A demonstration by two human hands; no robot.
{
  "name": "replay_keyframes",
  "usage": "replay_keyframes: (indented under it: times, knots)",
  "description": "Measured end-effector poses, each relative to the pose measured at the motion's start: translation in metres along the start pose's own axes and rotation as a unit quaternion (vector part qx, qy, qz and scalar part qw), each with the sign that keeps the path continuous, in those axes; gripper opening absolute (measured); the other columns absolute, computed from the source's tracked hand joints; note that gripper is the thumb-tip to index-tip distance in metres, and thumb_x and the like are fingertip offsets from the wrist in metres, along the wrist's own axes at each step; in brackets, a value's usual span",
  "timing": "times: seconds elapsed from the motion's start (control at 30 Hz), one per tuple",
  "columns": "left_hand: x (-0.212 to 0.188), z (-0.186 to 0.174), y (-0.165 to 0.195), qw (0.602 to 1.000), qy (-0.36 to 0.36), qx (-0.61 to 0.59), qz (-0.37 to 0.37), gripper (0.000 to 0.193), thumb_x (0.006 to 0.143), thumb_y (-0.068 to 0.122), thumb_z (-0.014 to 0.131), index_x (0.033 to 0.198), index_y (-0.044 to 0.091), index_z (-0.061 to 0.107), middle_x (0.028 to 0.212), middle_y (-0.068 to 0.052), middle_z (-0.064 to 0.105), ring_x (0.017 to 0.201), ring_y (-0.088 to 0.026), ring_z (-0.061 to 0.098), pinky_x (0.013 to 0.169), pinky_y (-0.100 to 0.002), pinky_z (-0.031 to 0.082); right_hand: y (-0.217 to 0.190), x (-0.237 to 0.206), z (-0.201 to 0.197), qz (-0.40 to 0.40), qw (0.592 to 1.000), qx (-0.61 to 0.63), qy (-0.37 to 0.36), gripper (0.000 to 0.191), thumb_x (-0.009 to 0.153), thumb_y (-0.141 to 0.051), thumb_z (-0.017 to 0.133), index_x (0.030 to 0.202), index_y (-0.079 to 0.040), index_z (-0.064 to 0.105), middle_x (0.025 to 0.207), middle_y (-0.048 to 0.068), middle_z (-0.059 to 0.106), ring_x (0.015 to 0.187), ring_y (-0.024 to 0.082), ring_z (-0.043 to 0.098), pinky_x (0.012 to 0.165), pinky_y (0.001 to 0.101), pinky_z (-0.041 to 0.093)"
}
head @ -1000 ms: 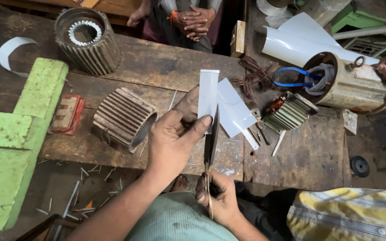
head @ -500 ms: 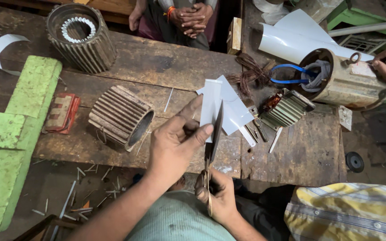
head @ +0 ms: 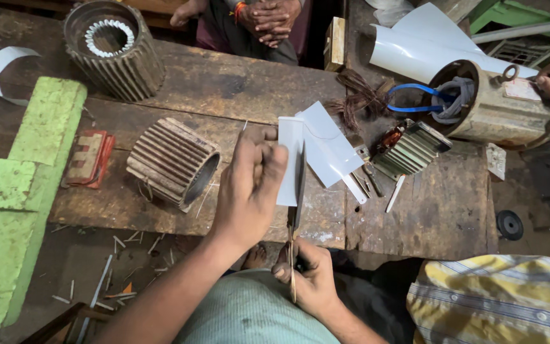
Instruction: The person cuts narrow strips from a white plastic sheet using scissors and inserts each strip into the slots of a ribbed electric motor stator housing on the workbench, repeating the cut-and-insert cycle and rotating the housing to reach different slots.
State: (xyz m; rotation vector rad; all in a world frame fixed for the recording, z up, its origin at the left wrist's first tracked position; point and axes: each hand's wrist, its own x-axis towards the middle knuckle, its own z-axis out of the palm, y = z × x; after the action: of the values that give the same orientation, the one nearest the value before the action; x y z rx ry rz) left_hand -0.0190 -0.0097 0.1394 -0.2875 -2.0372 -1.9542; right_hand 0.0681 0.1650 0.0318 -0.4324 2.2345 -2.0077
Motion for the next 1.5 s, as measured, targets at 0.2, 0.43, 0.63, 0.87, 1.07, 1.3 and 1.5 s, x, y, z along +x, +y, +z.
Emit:
replay_keyframes:
  times: [0.2, 0.43, 0.63, 0.87, 1.07, 1.3, 1.5]
  knots:
    - [0.012, 0.012, -0.006, 0.993, 0.049, 0.094, 0.046, 0.025, 0.116, 0.03, 0.047, 0.117, 0.004, 0.047, 0.083, -0.014, 0.062, 0.067, -0.022, 0.067, 0.058, -0.036, 0.049, 0.001, -0.005, 0.001, 0.019, 1.0, 0.004, -0.015, 0.043, 0.085, -0.042, 0.083, 0.077, -0.003, 0.065, 0.069, 0.001, 0.066, 0.062, 0.009, 0.059, 0.059, 0.0272, 0.048]
    - [0.004, 0.016, -0.003, 0.996, 0.021, 0.085, 0.032, 0.023, 0.114, 0.026, 0.046, 0.12, 0.004, 0.047, 0.082, -0.016, 0.066, 0.07, -0.029, 0.075, 0.054, -0.038, 0.051, 0.003, -0.008, -0.003, 0.018, 0.999, 0.042, -0.019, 0.05, 0.086, -0.049, 0.082, 0.078, -0.003, 0.064, 0.071, 0.001, 0.062, 0.064, 0.01, 0.056, 0.058, 0.0276, 0.045]
    - [-0.003, 0.02, -0.003, 0.997, 0.019, 0.077, 0.025, 0.022, 0.114, 0.025, 0.047, 0.123, 0.005, 0.048, 0.082, -0.016, 0.067, 0.066, -0.028, 0.073, 0.053, -0.038, 0.05, 0.001, -0.009, -0.004, 0.008, 0.999, 0.037, -0.015, 0.05, 0.088, -0.049, 0.081, 0.08, -0.003, 0.063, 0.072, 0.0, 0.061, 0.066, 0.01, 0.055, 0.061, 0.028, 0.045]
    - [-0.004, 0.018, -0.006, 0.997, 0.01, 0.079, -0.016, 0.022, 0.112, 0.027, 0.047, 0.119, 0.005, 0.048, 0.075, -0.014, 0.064, 0.059, -0.022, 0.069, 0.049, -0.037, 0.046, 0.006, -0.009, -0.003, 0.015, 1.0, -0.008, 0.005, 0.049, 0.086, -0.046, 0.083, 0.079, -0.001, 0.064, 0.068, -0.001, 0.059, 0.063, 0.009, 0.052, 0.057, 0.0274, 0.043]
    - [-0.014, 0.025, -0.006, 0.995, -0.008, 0.095, -0.025, 0.021, 0.112, 0.026, 0.049, 0.112, 0.005, 0.048, 0.074, -0.016, 0.063, 0.063, -0.034, 0.068, 0.052, -0.044, 0.048, 0.006, -0.012, -0.006, 0.037, 0.993, 0.112, -0.004, 0.049, 0.087, -0.047, 0.081, 0.081, -0.003, 0.061, 0.068, -0.003, 0.058, 0.063, 0.006, 0.051, 0.056, 0.0242, 0.041]
    - [-0.021, 0.027, -0.005, 0.997, -0.017, 0.07, -0.019, 0.023, 0.111, 0.027, 0.048, 0.114, 0.004, 0.049, 0.076, -0.018, 0.066, 0.066, -0.036, 0.071, 0.053, -0.046, 0.05, 0.006, -0.015, -0.008, 0.032, 0.997, 0.07, 0.021, 0.048, 0.088, -0.045, 0.083, 0.078, -0.002, 0.061, 0.069, -0.002, 0.061, 0.062, 0.007, 0.052, 0.056, 0.0253, 0.042]
    - [-0.021, 0.028, -0.005, 0.995, -0.022, 0.09, -0.028, 0.023, 0.111, 0.028, 0.048, 0.115, 0.005, 0.049, 0.074, -0.017, 0.066, 0.065, -0.036, 0.071, 0.052, -0.045, 0.05, 0.005, -0.018, -0.009, 0.041, 0.997, 0.065, 0.02, 0.048, 0.089, -0.045, 0.081, 0.08, -0.003, 0.061, 0.067, -0.003, 0.059, 0.06, 0.007, 0.052, 0.055, 0.0245, 0.041]
